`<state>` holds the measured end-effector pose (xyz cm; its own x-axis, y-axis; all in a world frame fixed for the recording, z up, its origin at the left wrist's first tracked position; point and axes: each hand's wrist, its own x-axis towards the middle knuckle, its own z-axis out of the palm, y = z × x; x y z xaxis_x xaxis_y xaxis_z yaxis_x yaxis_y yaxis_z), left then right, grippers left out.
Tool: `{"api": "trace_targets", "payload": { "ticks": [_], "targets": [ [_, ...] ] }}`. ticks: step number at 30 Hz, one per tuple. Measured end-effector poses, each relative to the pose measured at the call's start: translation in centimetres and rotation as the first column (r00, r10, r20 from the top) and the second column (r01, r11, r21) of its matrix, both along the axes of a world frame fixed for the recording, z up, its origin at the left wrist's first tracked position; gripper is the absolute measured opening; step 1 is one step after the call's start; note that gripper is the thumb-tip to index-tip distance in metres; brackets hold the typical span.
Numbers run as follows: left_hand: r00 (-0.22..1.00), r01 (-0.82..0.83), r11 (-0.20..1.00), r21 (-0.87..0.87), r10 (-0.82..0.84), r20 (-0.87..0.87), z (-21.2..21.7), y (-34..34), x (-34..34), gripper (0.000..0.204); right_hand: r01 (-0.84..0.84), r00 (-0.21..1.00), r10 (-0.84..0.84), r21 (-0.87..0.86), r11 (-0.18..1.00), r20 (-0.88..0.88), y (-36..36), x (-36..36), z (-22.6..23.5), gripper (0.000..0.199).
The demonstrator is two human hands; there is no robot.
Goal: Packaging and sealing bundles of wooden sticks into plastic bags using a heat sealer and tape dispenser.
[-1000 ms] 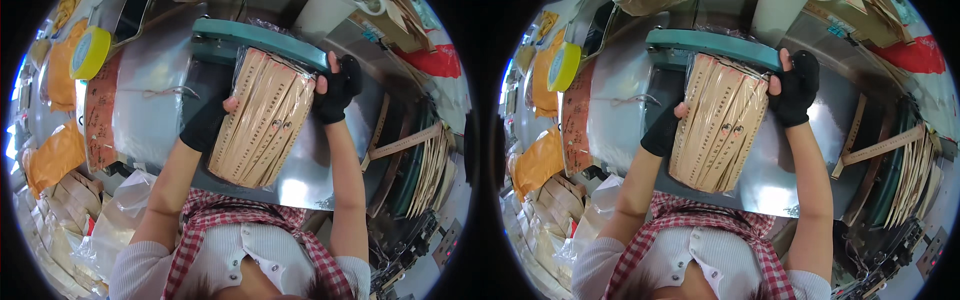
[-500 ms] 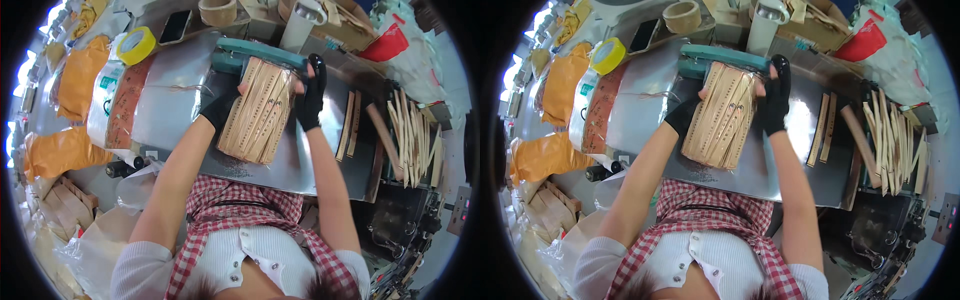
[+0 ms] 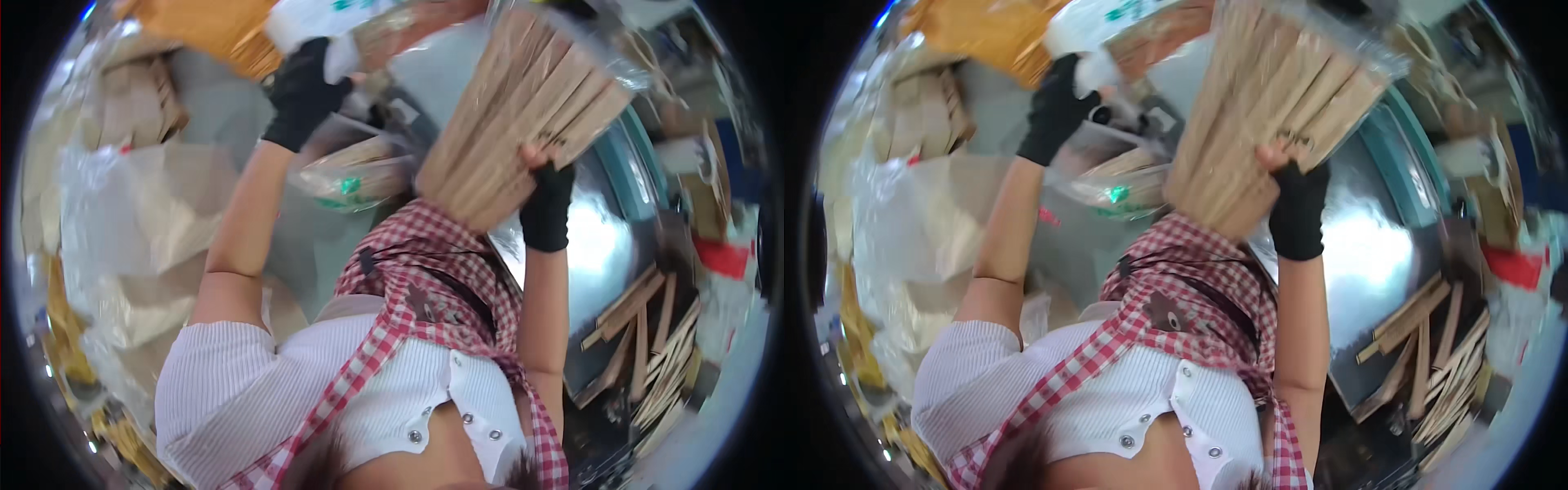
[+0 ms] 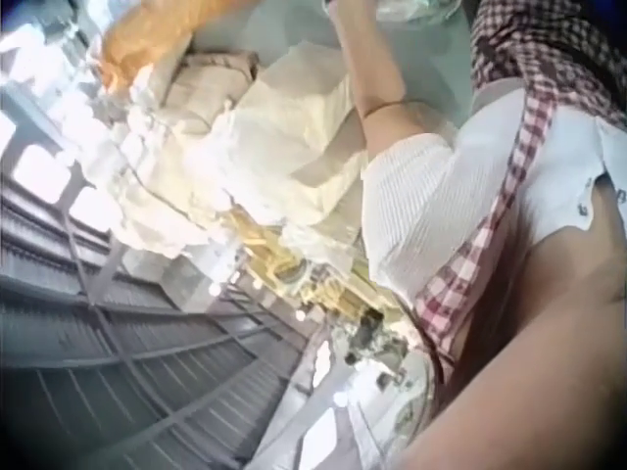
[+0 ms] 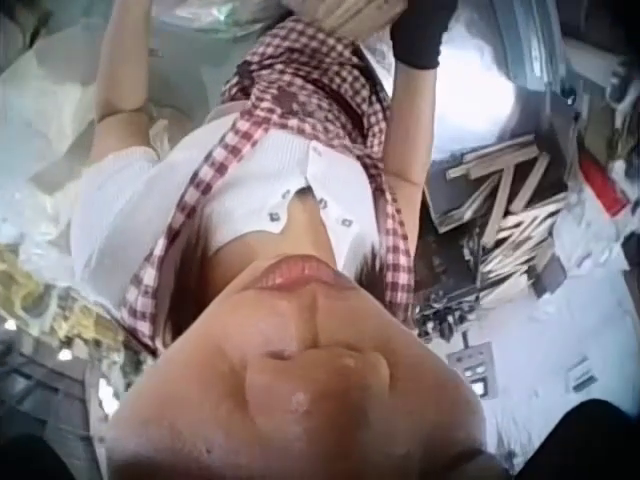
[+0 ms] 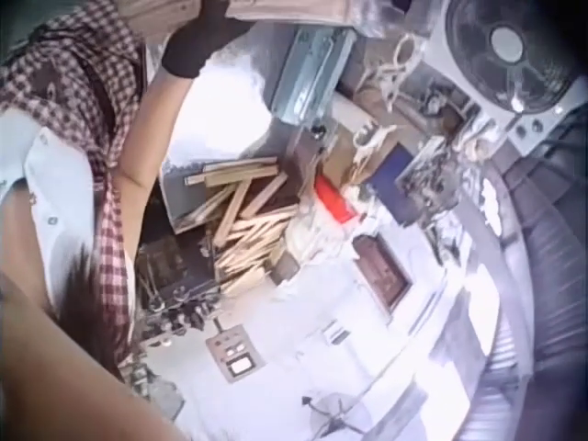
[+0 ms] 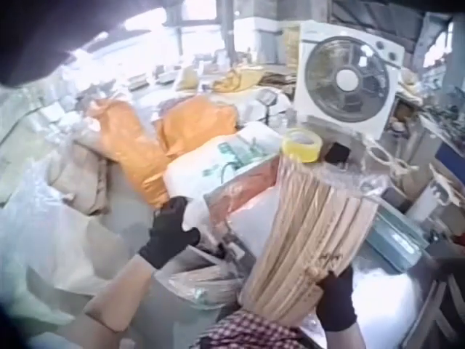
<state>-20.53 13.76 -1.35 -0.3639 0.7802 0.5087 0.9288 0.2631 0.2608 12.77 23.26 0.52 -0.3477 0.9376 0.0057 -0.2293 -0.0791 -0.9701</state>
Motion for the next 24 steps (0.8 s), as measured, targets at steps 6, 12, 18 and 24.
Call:
{"api": "trace_targets", "payload": {
  "ticks": [6, 12, 18, 24],
  "targets": [
    [0.834, -0.528, 0.714, -0.46, 0.538, -0.122, -8.1, -10.6, -5.4, 0.076, -0.301, 0.892, -0.039, 0.655, 0.693, 0.451, -4.1, -15.9, -4.7, 0.072],
    [0.86, -0.371, 0.87, -0.324, 0.454, 0.233, -15.3, -16.2, -5.2, 0.035, -0.916, 0.356, 0.41, 0.227, 0.331, 0.839, -5.2, -16.9, -17.9, 0.049],
    [0.933, -0.054, 0.844, -0.534, 0.233, 0.273, -9.9, -17.1, 0.4, 0.036, -0.992, 0.082, 0.072, 0.088, -0.087, 0.994, -11.4, -18.4, -18.2, 0.02],
    [0.914, -0.194, 0.88, -0.434, 0.323, 0.245, -12.8, -19.2, -3.1, 0.038, -0.939, 0.28, 0.442, 0.149, 0.309, 0.852, -8.5, -15.1, -23.3, 0.034]
  ]
}}
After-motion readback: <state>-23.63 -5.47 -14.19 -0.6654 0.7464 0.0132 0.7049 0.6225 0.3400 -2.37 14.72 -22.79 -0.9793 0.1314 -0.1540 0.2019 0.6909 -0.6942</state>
